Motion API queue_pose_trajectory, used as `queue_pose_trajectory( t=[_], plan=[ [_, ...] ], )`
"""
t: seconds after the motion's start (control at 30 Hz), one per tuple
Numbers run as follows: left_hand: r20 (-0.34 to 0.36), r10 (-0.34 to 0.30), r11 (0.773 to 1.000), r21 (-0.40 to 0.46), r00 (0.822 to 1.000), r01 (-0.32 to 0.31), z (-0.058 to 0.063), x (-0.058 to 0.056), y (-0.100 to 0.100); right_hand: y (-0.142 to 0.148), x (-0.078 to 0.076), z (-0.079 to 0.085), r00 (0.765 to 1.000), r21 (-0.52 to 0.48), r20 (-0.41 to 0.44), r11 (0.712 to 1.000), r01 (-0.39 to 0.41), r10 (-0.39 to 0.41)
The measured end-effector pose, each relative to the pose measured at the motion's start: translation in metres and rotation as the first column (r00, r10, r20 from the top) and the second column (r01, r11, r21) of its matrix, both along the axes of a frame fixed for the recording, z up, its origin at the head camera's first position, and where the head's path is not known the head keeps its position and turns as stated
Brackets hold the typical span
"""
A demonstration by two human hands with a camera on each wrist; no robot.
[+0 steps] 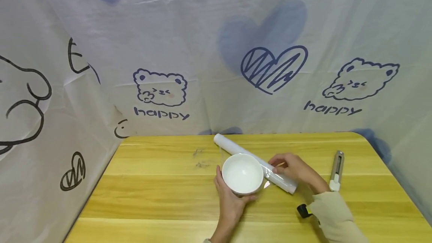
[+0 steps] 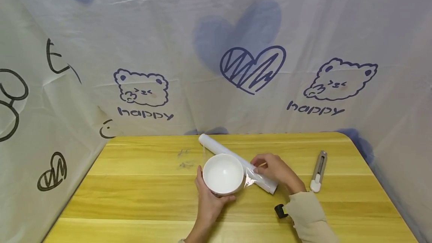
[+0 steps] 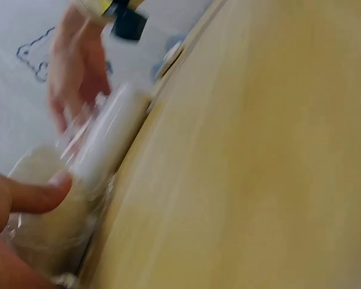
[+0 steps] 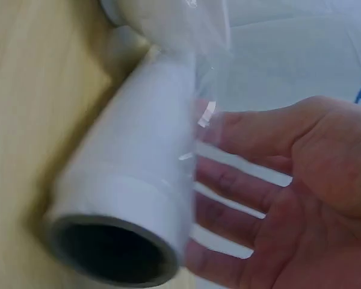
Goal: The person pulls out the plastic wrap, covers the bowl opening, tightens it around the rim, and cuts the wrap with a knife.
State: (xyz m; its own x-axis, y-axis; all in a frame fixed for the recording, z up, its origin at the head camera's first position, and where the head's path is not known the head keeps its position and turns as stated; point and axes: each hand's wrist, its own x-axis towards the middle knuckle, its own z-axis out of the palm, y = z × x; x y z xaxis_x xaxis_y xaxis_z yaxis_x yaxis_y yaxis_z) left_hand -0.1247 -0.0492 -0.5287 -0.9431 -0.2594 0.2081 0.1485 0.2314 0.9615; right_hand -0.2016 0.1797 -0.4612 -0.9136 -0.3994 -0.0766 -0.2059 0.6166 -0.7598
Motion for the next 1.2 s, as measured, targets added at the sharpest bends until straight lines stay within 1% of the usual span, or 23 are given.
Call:
queue_pose_trajectory(
  t=[0.1, 0.17, 0.23, 0.3, 0.33, 0.4, 0.43, 0.5, 0.53, 0.63, 0.67, 0.7, 0.77, 0.83, 0.9, 0.97, 1.03, 1.07, 1.13, 1.2],
  plan=[
    [0.000, -0.083, 0.996, 0.018, 0.997, 0.083, 0.002, -0.003, -0.011, -0.001, 0.008, 0.000, 1.000, -0.016, 0.028, 1.000, 0.004, -0.003],
    [-0.006, -0.146, 0.989, 0.036, 0.989, 0.146, 0.003, -0.006, -0.017, -0.002, 0.012, 0.000, 0.999, -0.024, 0.050, 1.000, -0.007, 0.008],
    [-0.008, -0.220, 0.974, 0.048, 0.975, 0.220, 0.003, -0.010, -0.024, -0.004, 0.016, 0.001, 0.996, -0.033, 0.088, 0.999, -0.016, 0.019],
    [-0.010, -0.306, 0.949, 0.075, 0.952, 0.305, 0.002, -0.016, -0.031, -0.005, 0.020, 0.003, 0.990, -0.047, 0.136, 0.999, -0.024, 0.030],
    [-0.012, -0.351, 0.931, 0.099, 0.936, 0.351, 0.002, -0.019, -0.035, -0.005, 0.022, 0.003, 0.987, -0.057, 0.152, 0.998, -0.037, 0.045],
    [-0.004, -0.439, 0.887, 0.158, 0.899, 0.434, 0.002, -0.026, -0.044, -0.007, 0.025, 0.003, 0.980, -0.073, 0.187, 0.996, -0.050, 0.063],
    [-0.002, -0.479, 0.862, 0.185, 0.878, 0.471, 0.001, -0.030, -0.049, -0.008, 0.027, 0.003, 0.976, -0.088, 0.206, 0.995, -0.056, 0.073],
    [-0.003, -0.557, 0.805, 0.245, 0.831, 0.541, 0.001, -0.039, -0.059, -0.011, 0.031, 0.001, 0.964, -0.121, 0.251, 0.991, -0.055, 0.085],
    [-0.003, -0.588, 0.779, 0.268, 0.809, 0.567, 0.001, -0.044, -0.064, -0.013, 0.033, 0.000, 0.957, -0.141, 0.276, 0.989, -0.051, 0.088],
    [0.007, -0.659, 0.716, 0.310, 0.752, 0.625, -0.001, -0.060, -0.076, -0.019, 0.037, -0.003, 0.933, -0.213, 0.347, 0.977, -0.021, 0.095],
    [0.010, -0.679, 0.697, 0.321, 0.734, 0.641, -0.001, -0.065, -0.080, -0.021, 0.037, -0.004, 0.927, -0.232, 0.363, 0.973, -0.014, 0.099],
    [0.015, -0.696, 0.683, 0.321, 0.718, 0.656, 0.000, -0.070, -0.083, -0.023, 0.038, -0.004, 0.924, -0.245, 0.367, 0.969, -0.014, 0.106],
    [0.035, -0.720, 0.672, 0.285, 0.694, 0.683, 0.001, -0.079, -0.090, -0.026, 0.036, -0.007, 0.927, -0.262, 0.358, 0.965, -0.012, 0.109],
    [0.051, -0.741, 0.661, 0.234, 0.670, 0.713, 0.003, -0.087, -0.094, -0.028, 0.033, -0.009, 0.938, -0.276, 0.335, 0.961, 0.009, 0.087],
    [0.070, -0.752, 0.657, 0.175, 0.656, 0.734, 0.006, -0.093, -0.096, -0.030, 0.029, -0.012, 0.949, -0.287, 0.315, 0.955, 0.073, 0.022],
    [0.086, -0.757, 0.653, 0.133, 0.647, 0.746, 0.008, -0.096, -0.096, -0.032, 0.025, -0.015, 0.952, -0.302, 0.300, 0.940, 0.157, -0.063],
    [0.104, -0.756, 0.654, 0.119, 0.646, 0.747, 0.008, -0.098, -0.096, -0.036, 0.022, -0.019, 0.948, -0.312, 0.288, 0.923, 0.227, -0.136],
    [0.109, -0.754, 0.657, 0.115, 0.648, 0.745, 0.008, -0.098, -0.096, -0.038, 0.020, -0.021, 0.945, -0.306, 0.285, 0.919, 0.250, -0.162],
    [0.109, -0.749, 0.663, 0.115, 0.653, 0.740, 0.007, -0.097, -0.096, -0.041, 0.018, -0.025, 0.945, -0.287, 0.272, 0.923, 0.258, -0.180],
    [0.103, -0.745, 0.667, 0.125, 0.660, 0.734, 0.005, -0.095, -0.096, -0.044, 0.016, -0.026, 0.947, -0.269, 0.270, 0.930, 0.251, -0.177]
  ],
)
